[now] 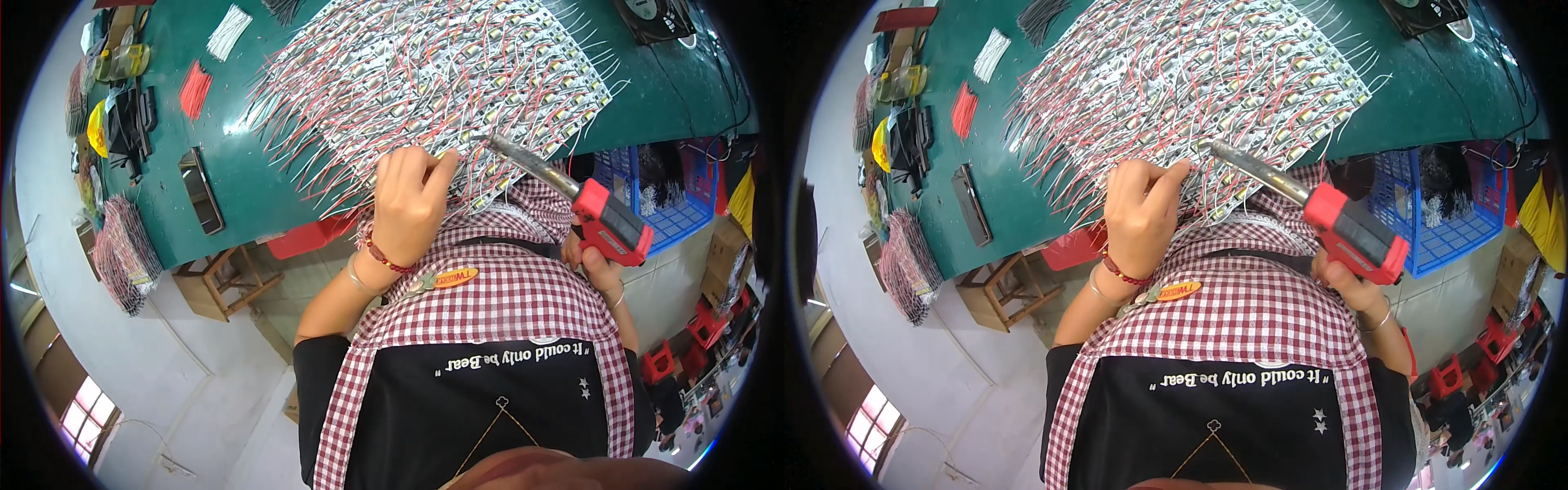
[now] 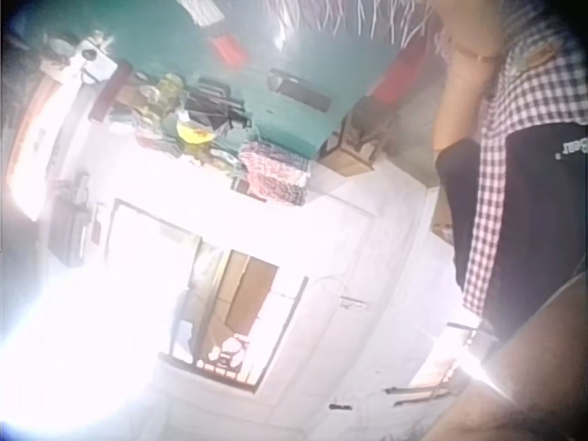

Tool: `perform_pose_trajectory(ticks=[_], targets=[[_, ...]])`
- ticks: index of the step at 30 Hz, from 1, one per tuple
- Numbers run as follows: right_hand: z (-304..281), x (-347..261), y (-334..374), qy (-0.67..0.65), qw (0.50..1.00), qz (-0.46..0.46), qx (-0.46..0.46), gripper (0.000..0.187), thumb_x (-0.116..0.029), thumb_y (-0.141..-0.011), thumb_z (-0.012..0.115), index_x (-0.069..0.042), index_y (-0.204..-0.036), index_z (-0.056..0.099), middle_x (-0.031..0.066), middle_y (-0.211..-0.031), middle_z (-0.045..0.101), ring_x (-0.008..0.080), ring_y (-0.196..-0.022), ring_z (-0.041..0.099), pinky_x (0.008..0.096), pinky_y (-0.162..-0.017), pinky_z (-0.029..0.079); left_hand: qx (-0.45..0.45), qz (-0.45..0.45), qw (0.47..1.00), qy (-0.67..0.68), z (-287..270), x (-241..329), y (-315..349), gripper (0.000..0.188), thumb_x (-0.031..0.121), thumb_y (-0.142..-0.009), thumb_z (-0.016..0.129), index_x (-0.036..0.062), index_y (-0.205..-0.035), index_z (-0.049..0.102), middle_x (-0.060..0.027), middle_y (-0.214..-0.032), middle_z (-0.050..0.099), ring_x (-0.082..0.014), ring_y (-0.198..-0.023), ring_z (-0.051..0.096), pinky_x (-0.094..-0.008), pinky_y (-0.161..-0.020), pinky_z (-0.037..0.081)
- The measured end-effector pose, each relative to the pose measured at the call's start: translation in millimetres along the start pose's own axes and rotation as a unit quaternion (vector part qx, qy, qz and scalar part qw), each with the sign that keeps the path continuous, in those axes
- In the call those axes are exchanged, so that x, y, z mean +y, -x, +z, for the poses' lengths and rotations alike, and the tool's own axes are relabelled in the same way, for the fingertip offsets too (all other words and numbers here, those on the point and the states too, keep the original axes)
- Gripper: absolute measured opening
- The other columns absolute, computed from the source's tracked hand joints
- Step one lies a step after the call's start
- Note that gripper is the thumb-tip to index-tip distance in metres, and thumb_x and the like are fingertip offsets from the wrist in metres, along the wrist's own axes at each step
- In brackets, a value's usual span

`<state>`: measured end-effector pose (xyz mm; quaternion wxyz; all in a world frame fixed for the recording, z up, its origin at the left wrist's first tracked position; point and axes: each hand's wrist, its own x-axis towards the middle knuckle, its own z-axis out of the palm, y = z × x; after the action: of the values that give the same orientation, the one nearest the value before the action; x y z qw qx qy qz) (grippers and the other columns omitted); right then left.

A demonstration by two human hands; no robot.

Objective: The person uses a soldering iron to attach small wires to a large grid of LED lights. They systematically move the soldering iron across the board, applying heat to secure the connections while holding the wires in place with their other hand.

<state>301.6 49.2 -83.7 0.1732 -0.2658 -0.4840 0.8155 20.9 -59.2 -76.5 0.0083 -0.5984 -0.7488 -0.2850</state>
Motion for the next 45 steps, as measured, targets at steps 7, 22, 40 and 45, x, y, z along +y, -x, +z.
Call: perform_pose_trajectory(ticks=[7,22,40,45], targets=[[3.1,-0.9,-3.7,0.09,0.996,0.016,-0.003,0.02,-0.019,-0.088,0.06,0.001,-0.091,0.058,0.0048,-0.07,0.054,0.0153,-0.059,0.052,0.031,-0.056,0.044,-0.015,0.003,1.0,0.001,1.2,2.7,-2.9,0.026,-0.007,-0.068,0.064,0.0041,-0.092,0.067,-0.004,-0.07,0.044,-0.0197,-0.065,0.047,-0.033,-0.06,0.037],[-1.3,2.8,5.8,0.275,0.961,0.018,0.021,0.015,-0.015,-0.073,0.067,-0.003,-0.081,0.062,0.0079,-0.072,0.058,0.0234,-0.059,0.056,0.033,-0.054,0.043,-0.04,0.005,0.999,-0.027,-3.5,7.1,-9.3,0.02,-0.002,-0.072,0.061,0.0034,-0.09,0.066,-0.0058,-0.074,0.042,-0.0211,-0.07,0.046,-0.0334,-0.064,0.038],[9.0,-4.8,7.9,0.288,0.956,0.026,0.043,0.016,-0.012,-0.075,0.068,-0.002,-0.086,0.063,0.0074,-0.074,0.06,0.0209,-0.061,0.058,0.0313,-0.056,0.044,-0.037,0.024,0.999,-0.018,-3.3,6.7,-10.3,0.019,0.0,-0.072,0.06,-0.0003,-0.091,0.064,-0.007,-0.075,0.042,-0.0216,-0.07,0.047,-0.0341,-0.064,0.037],[9.7,-7.6,9.4,0.268,0.961,0.049,0.037,0.014,-0.011,-0.076,0.066,0.0,-0.085,0.062,0.0073,-0.069,0.06,0.0208,-0.061,0.058,0.0318,-0.057,0.044,-0.07,0.028,0.997,-0.031,-6.4,7.0,-9.3,0.02,0.003,-0.074,0.057,-0.0055,-0.091,0.061,-0.0106,-0.082,0.047,-0.024,-0.078,0.049,-0.0346,-0.069,0.04]])
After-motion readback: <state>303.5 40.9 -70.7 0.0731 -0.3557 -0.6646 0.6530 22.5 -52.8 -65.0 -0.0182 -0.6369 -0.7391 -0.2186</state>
